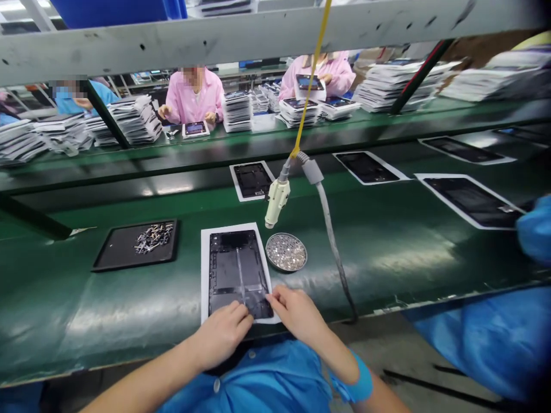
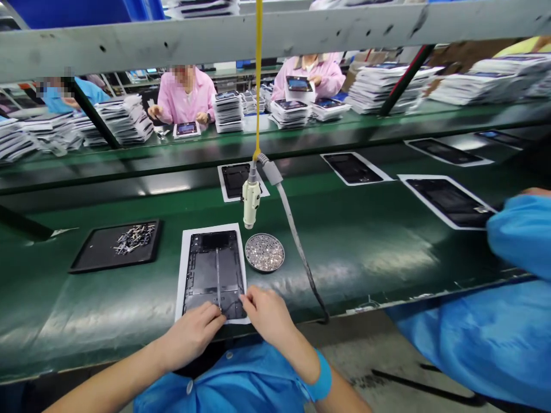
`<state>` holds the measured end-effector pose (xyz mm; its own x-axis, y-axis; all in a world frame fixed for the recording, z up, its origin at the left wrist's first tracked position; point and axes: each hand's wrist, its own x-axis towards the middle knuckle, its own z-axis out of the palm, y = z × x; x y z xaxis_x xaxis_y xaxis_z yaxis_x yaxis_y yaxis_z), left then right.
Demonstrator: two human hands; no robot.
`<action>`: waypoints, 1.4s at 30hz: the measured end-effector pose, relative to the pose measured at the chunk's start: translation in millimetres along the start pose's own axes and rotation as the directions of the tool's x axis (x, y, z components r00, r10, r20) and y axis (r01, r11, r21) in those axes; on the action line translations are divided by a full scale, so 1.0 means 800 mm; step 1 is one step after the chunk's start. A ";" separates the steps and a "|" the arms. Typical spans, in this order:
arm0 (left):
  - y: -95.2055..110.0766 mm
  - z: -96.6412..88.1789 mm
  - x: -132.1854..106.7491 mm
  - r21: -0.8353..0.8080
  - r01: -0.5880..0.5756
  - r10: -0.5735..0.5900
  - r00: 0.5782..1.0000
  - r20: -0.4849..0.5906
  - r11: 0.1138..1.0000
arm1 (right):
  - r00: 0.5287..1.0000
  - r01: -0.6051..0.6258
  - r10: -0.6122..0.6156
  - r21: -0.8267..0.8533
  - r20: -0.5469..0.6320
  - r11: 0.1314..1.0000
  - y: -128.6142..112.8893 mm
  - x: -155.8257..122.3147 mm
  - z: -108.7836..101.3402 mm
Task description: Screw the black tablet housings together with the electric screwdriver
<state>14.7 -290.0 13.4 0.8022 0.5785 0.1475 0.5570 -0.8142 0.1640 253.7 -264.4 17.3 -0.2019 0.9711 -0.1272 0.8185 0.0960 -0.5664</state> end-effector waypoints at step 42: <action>-0.178 -0.006 0.082 -0.331 0.161 -0.266 0.916 -0.302 0.930 | 0.958 0.201 -0.212 -0.075 -0.192 0.977 0.097 0.073 -0.049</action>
<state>-12.6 -136.0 4.2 0.5215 0.7611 0.3857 0.5762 -0.6475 0.4988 326.5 -191.4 -2.3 -0.2639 0.9521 0.1543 0.7993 0.3054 -0.5174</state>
